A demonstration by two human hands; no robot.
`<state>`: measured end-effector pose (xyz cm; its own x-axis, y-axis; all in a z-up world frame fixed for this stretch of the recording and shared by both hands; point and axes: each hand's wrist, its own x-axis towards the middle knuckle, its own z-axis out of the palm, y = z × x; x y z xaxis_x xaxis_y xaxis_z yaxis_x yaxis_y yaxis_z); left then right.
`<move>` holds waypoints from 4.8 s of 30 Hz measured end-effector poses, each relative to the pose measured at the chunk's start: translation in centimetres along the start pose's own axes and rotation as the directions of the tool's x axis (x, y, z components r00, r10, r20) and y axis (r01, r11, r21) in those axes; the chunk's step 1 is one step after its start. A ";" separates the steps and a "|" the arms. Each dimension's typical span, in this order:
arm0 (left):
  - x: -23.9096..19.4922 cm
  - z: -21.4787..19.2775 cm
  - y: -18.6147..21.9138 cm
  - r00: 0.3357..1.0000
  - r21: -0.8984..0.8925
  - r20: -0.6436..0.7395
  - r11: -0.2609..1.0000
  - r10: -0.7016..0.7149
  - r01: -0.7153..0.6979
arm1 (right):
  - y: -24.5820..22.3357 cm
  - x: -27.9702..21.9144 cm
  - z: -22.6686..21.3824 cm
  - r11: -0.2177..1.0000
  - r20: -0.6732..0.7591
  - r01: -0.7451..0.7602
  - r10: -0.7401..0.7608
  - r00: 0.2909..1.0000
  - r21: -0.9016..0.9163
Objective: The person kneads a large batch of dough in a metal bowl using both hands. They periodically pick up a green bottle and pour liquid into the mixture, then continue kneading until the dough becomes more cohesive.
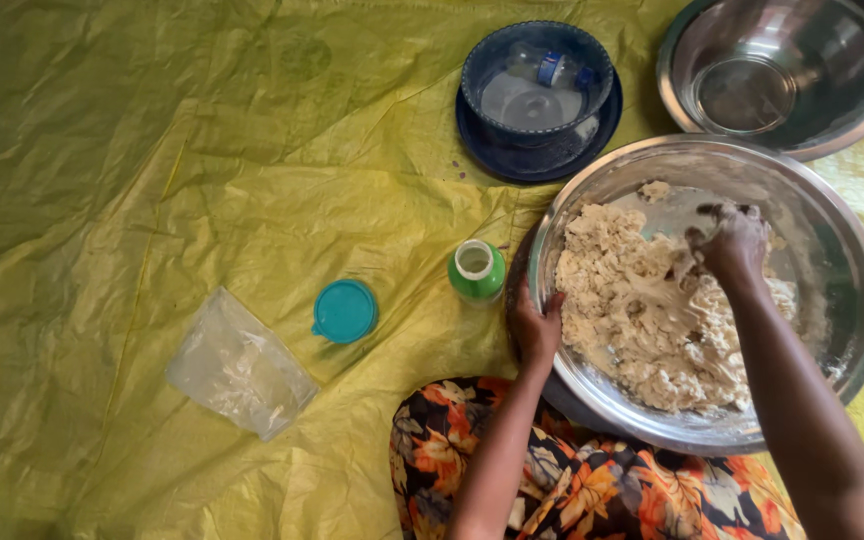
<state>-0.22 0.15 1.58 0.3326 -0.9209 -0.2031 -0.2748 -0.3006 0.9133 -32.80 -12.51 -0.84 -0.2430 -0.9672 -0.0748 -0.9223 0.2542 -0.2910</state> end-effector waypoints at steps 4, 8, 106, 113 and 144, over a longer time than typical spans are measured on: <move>0.1 0.1 0.4 1.000 -0.041 0.008 0.999 0.003 -0.003 | -1.2 6.0 3.3 0.805 0.034 -0.235 0.259 0.965 0.545; 0.0 -0.4 0.4 0.997 0.009 -0.013 0.997 0.081 -0.081 | -4.6 9.9 6.6 0.105 0.422 -0.518 0.455 0.784 0.849; -1.3 -0.7 2.4 0.984 0.188 -0.131 0.977 0.121 -0.096 | 6.4 -3.2 -0.8 0.548 0.176 -0.204 0.104 0.979 0.811; -1.6 -0.9 3.3 0.995 0.161 -0.084 0.985 -0.046 0.059 | 3.5 1.5 0.1 0.758 0.349 0.099 -0.407 0.844 0.644; 2.2 0.8 -2.8 0.990 0.049 0.014 0.988 0.144 -0.144 | -13.7 -24.8 -7.2 0.435 0.771 0.760 -0.200 0.604 -0.483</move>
<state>0.59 -1.20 -1.72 0.2768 -0.9580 -0.0746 -0.3639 -0.1764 0.9146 -16.34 8.00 11.88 0.2691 -0.6365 -0.7228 -0.7306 -0.6239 0.2774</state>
